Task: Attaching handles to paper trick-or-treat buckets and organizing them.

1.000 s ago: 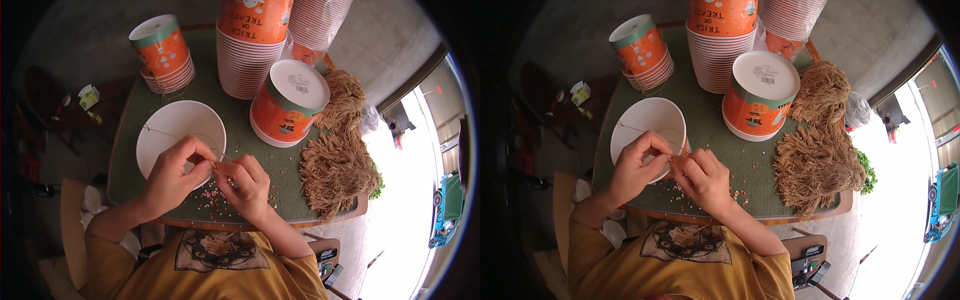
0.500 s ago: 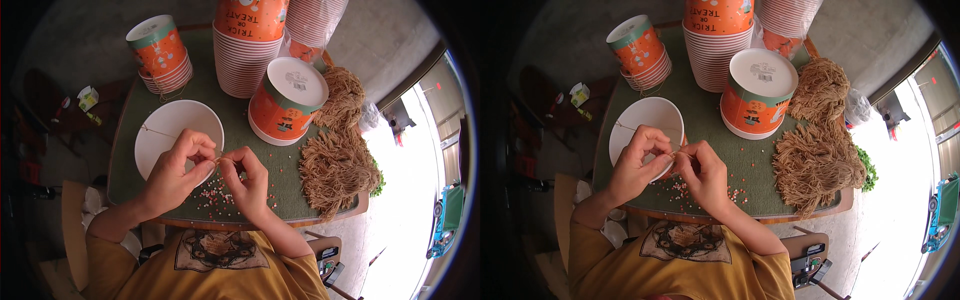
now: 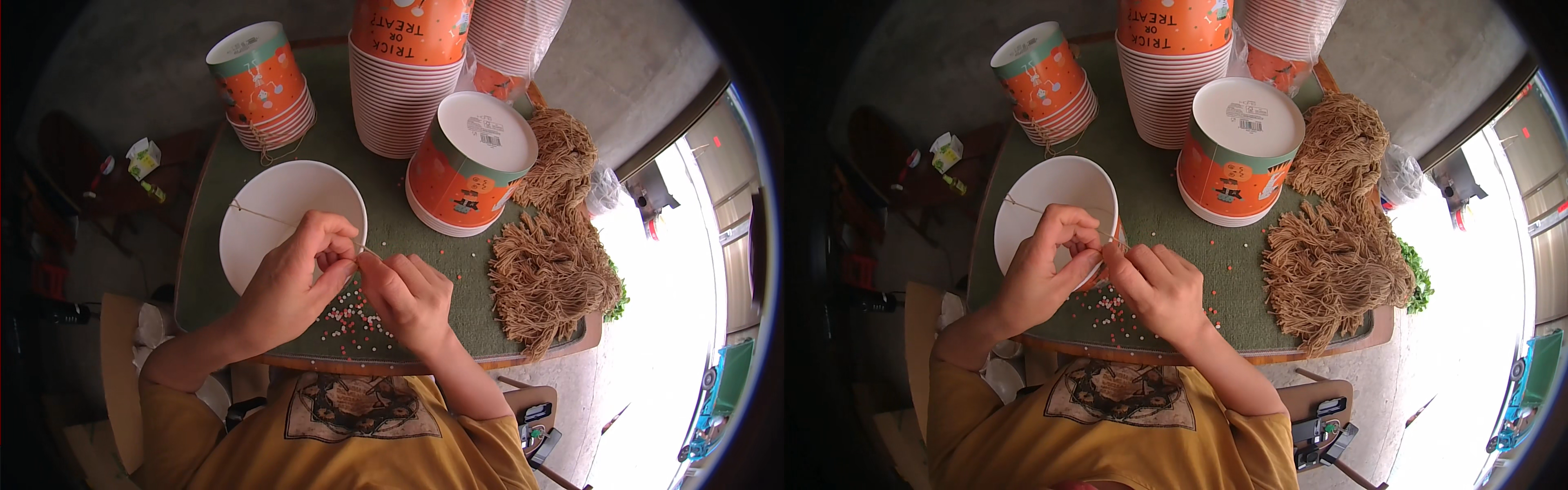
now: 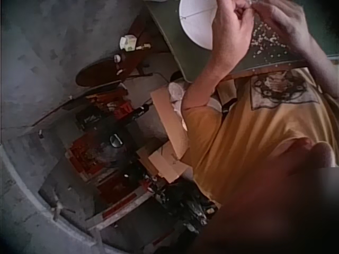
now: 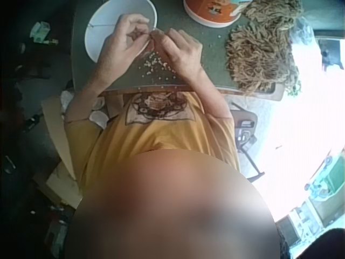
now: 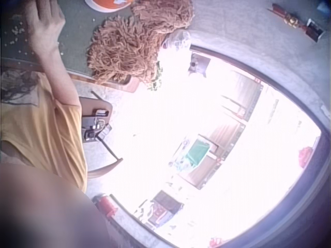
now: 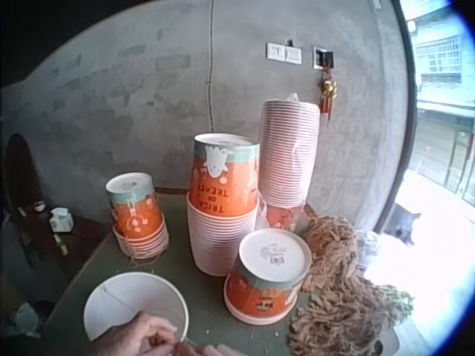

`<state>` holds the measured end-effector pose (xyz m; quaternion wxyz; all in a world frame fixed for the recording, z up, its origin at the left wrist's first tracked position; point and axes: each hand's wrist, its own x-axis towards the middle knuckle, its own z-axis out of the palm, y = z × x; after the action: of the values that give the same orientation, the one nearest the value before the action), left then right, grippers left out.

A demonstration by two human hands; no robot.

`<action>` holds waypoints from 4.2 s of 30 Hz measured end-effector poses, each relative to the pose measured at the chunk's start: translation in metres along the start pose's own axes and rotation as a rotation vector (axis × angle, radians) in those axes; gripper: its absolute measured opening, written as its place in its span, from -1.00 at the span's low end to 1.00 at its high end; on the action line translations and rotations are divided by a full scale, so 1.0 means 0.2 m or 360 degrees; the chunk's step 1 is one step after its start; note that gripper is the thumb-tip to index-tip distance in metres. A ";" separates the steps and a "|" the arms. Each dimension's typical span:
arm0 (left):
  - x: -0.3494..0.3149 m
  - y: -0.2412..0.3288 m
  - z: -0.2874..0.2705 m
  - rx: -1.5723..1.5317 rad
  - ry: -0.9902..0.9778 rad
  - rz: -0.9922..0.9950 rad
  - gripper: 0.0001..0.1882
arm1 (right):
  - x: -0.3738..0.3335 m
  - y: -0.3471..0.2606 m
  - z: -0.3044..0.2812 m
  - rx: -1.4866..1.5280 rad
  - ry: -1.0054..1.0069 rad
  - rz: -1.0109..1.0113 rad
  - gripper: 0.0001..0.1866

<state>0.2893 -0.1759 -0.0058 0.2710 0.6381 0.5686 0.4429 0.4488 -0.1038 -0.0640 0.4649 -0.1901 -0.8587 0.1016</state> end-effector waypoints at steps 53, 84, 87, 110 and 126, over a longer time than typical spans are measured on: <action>-0.01 0.00 -0.06 0.0472 -0.0137 0.0284 -0.92 | -0.12 -0.07 -0.01 0.0646 -0.0062 0.0685 -0.86; -0.34 -0.13 -0.14 0.2015 0.0330 0.0879 -0.73 | -0.18 -0.17 0.00 0.0594 -0.0235 0.0483 -0.77; -0.42 -0.19 -0.05 0.1653 0.0705 0.0635 -0.63 | -0.15 -0.19 0.03 0.0615 -0.0258 0.0372 -0.77; -0.36 -0.13 0.12 -0.1445 0.0879 -0.0610 -0.84 | -0.09 -0.25 0.10 0.0427 -0.0349 -0.0138 -0.74; -0.39 -0.16 0.03 -0.1943 0.0459 -0.1030 -0.84 | -0.05 -0.23 0.09 0.0452 -0.0373 -0.0288 -0.71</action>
<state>0.2819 -0.2441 -0.0549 0.6204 0.1059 0.4100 0.6601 0.4273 -0.1490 -0.0649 0.3911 -0.0316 -0.8976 0.2010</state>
